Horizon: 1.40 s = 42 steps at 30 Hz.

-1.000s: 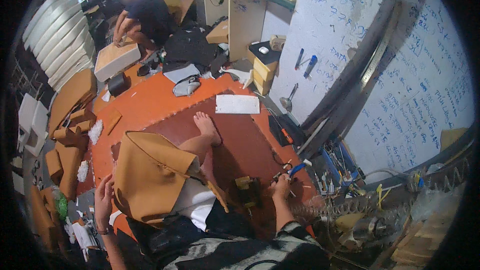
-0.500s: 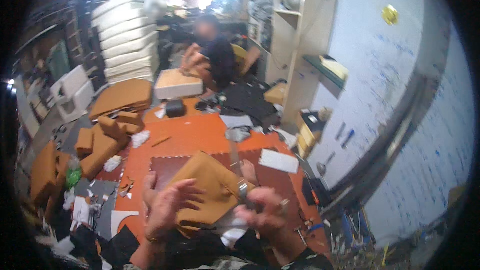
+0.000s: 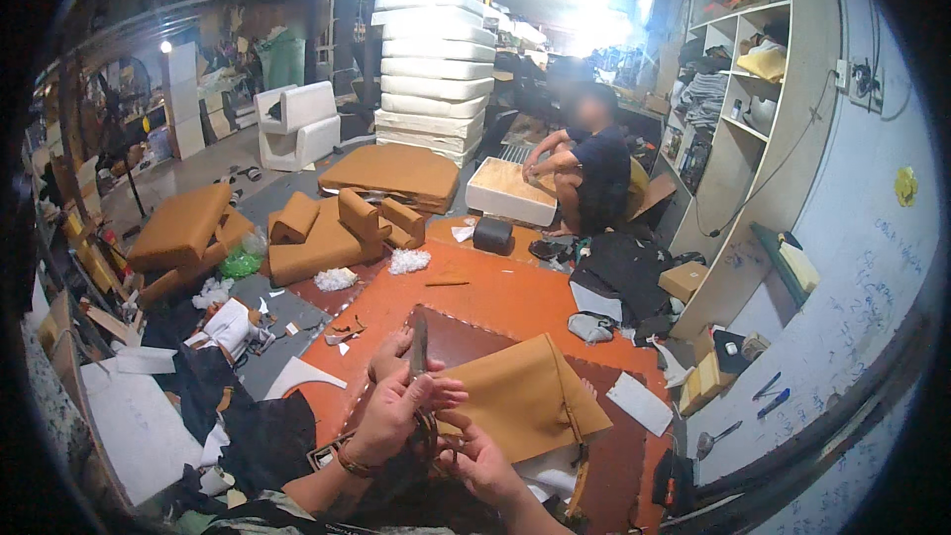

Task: The person sits on the floor in a workshop and fits a tan fabric cover over a rectangular foam cushion. They repeatedly adjust the fabric edges, pull the cover taut, and smooth the surface. The person uses scissors to trim excess fabric from the cover.

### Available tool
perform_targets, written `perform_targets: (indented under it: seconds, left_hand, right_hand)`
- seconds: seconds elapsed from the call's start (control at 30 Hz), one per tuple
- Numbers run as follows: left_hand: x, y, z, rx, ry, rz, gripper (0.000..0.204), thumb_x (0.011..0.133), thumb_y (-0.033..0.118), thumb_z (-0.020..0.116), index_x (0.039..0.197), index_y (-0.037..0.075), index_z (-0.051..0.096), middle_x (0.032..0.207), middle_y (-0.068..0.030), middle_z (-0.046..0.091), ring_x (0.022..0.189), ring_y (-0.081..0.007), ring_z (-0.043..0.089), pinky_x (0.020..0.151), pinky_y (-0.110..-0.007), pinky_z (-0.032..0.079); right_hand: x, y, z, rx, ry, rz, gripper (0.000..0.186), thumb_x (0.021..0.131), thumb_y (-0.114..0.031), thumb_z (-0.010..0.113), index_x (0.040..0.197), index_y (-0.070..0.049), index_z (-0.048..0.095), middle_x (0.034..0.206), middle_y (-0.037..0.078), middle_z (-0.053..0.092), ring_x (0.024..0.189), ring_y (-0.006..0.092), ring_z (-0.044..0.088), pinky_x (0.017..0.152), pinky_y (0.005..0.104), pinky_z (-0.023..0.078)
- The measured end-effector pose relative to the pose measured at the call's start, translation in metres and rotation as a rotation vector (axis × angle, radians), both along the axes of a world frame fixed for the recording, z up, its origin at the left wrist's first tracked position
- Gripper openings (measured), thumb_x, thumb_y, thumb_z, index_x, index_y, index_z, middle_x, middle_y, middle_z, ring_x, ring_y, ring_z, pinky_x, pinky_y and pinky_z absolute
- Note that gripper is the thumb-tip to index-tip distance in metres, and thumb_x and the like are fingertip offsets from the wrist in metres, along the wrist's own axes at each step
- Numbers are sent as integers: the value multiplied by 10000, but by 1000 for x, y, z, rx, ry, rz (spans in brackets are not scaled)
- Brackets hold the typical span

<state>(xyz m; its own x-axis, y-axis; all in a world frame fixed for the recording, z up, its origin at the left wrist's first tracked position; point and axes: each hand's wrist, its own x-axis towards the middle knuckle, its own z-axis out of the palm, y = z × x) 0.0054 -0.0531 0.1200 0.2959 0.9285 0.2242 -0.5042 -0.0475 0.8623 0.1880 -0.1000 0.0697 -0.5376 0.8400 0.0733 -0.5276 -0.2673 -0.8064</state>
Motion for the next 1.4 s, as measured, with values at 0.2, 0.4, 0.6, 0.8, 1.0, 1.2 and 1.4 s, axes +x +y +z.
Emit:
perform_targets:
  seconds: [0.2,0.4,0.6,0.8,1.0,1.2,1.4]
  left_hand:
    - [16,-5,-3,46,246,-182,418,1099,206,529,1445,-24,480,1321,-159,659,1202,-202,652,1027,-343,523]
    - [6,-6,-3,-106,226,-272,480,1094,167,524,1533,6,413,1346,-118,659,935,-138,666,779,-277,571]
    - [6,-2,-16,-119,201,-297,518,1095,143,515,1567,4,352,1344,-120,665,746,-122,692,596,-245,589]
    - [2,-2,-15,-59,270,-286,499,1100,135,508,1561,-1,371,1339,-119,672,1027,-102,675,826,-243,572]
    - [2,-2,-12,-62,214,-308,473,1101,125,507,1545,-3,404,1335,-118,671,1102,-120,652,969,-285,539]
    - [3,-2,-8,-32,263,-324,491,1101,114,500,1562,3,375,1339,-127,663,1126,-128,642,985,-294,529]
    - [-3,0,-27,-105,257,-98,592,1096,159,530,1610,18,272,1365,-159,632,1121,-168,655,975,-307,532]
  right_hand:
    - [4,-2,5,50,-184,24,836,845,-362,878,1474,-107,390,1008,29,647,891,143,666,746,284,539]
    - [9,-14,10,75,-300,-31,894,787,-577,865,1385,-43,468,989,6,587,890,121,604,793,272,506]
    - [11,-15,6,81,-325,-77,850,823,-612,820,1366,-45,494,1069,-15,537,969,102,526,875,268,454]
    - [14,-15,10,71,-345,-93,812,840,-589,818,1349,-29,525,1021,-31,532,909,73,509,780,217,422]
    - [16,-16,12,36,-335,-88,720,884,-423,837,1395,-12,540,951,-39,556,788,56,531,680,209,432]
    - [20,-18,25,-21,-464,-74,671,900,-309,828,1428,-13,539,931,-31,589,753,58,545,665,221,451]
    - [35,-12,23,17,-178,-99,713,988,-272,673,1574,-29,348,1103,114,639,1013,206,626,929,373,506]
